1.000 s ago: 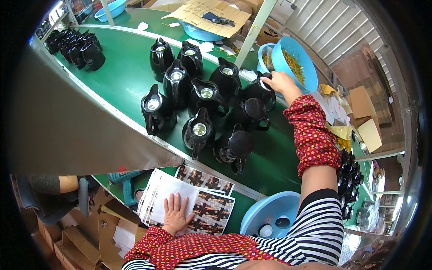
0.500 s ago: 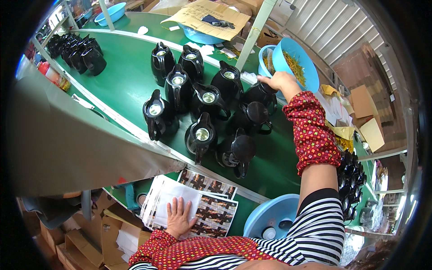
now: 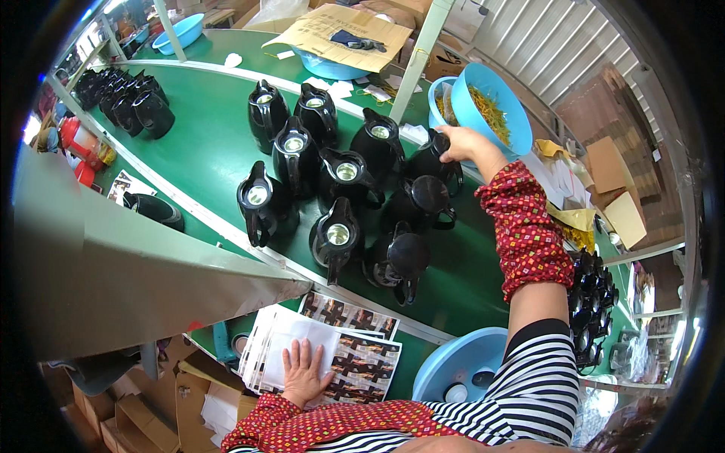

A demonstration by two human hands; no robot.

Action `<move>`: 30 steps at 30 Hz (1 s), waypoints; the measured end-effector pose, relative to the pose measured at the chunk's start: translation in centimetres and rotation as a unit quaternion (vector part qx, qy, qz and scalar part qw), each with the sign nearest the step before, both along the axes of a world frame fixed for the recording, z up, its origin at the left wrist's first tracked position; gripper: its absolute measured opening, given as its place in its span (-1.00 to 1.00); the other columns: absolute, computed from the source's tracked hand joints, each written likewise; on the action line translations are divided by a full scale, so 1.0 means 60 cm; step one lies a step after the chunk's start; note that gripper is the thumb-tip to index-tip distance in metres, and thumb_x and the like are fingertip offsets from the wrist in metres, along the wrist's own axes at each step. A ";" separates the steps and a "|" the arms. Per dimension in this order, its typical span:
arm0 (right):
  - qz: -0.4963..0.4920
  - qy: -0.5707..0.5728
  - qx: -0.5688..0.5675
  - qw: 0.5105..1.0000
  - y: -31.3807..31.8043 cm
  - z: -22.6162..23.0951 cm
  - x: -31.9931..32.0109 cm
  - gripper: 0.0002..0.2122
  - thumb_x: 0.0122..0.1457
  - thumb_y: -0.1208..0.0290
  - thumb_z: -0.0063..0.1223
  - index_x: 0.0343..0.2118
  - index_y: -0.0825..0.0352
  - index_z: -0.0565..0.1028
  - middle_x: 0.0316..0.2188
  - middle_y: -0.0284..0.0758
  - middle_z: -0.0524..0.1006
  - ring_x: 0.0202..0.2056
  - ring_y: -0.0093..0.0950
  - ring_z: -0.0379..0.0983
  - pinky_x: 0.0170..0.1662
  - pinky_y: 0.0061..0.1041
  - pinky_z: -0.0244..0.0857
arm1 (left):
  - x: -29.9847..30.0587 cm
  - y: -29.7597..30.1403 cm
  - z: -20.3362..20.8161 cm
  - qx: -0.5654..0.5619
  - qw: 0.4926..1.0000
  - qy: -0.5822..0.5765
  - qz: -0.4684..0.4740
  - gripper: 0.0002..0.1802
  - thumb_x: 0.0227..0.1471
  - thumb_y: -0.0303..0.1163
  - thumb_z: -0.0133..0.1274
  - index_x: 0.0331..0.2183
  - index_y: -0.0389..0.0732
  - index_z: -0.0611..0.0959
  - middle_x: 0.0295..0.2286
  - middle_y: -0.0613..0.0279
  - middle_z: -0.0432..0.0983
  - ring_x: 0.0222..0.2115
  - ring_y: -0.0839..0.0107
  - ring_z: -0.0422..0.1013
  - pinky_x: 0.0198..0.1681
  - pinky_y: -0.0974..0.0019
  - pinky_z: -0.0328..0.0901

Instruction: The person picks white lids from a blue basin and screws them onto black kettles arranged on a green workbench. They handle the kettles one at a time, placing each finished unit back on the bench. Another worker is visible nearby performing a similar task.

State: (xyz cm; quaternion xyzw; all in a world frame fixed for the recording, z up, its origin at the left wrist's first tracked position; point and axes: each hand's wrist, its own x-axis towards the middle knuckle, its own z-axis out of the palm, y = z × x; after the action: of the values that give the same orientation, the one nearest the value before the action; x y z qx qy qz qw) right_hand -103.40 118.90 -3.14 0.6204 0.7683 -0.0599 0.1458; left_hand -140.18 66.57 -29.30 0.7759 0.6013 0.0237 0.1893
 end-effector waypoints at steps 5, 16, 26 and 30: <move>-0.142 -0.024 0.046 0.989 -0.006 -0.007 -0.026 -0.25 0.06 -0.06 0.26 0.26 0.28 0.36 -0.01 -0.01 0.58 0.01 -0.11 0.54 0.09 -0.23 0.40 | -0.001 -0.005 -0.003 -0.001 1.000 0.030 0.003 -0.06 0.05 0.30 0.05 0.33 0.00 0.30 0.35 -0.17 -0.10 0.39 -0.23 -0.31 0.36 -0.37 -0.48; -0.062 -0.004 0.010 0.998 -0.008 -0.014 -0.007 -0.33 0.10 -0.12 0.22 0.07 0.41 0.49 -0.02 0.04 0.58 0.03 -0.05 0.51 0.10 -0.19 0.39 | 0.000 -0.004 -0.004 -0.003 1.000 0.027 -0.001 -0.08 0.07 0.30 0.02 0.32 0.00 0.32 0.35 -0.17 -0.09 0.39 -0.25 -0.32 0.35 -0.35 -0.50; -0.212 -0.011 0.108 0.971 -0.012 -0.079 -0.046 -0.26 0.22 -0.36 -0.14 -0.10 0.36 0.66 -0.06 -0.07 0.63 0.00 -0.10 0.57 0.03 -0.19 0.43 | -0.006 -0.007 0.008 0.003 0.999 0.033 0.001 -0.08 0.08 0.29 0.03 0.33 -0.02 0.31 0.36 -0.15 -0.12 0.40 -0.19 -0.35 0.37 -0.33 -0.51; -0.268 0.072 0.138 0.951 -0.070 -0.054 -0.029 -0.14 0.20 -0.47 -0.28 -0.09 0.42 0.63 -0.11 -0.05 0.65 -0.02 -0.08 0.58 0.00 -0.17 0.44 | -0.007 0.003 0.013 0.000 1.000 -0.005 0.008 -0.08 0.08 0.26 0.05 0.32 -0.04 0.32 0.36 -0.16 -0.09 0.40 -0.20 -0.32 0.38 -0.32 -0.48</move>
State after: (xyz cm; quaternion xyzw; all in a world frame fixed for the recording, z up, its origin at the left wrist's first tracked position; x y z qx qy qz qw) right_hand -105.11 114.72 -6.38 0.8113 0.5833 -0.0349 -0.0188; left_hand -140.58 66.77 -28.55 0.7713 0.6062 0.0287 0.1918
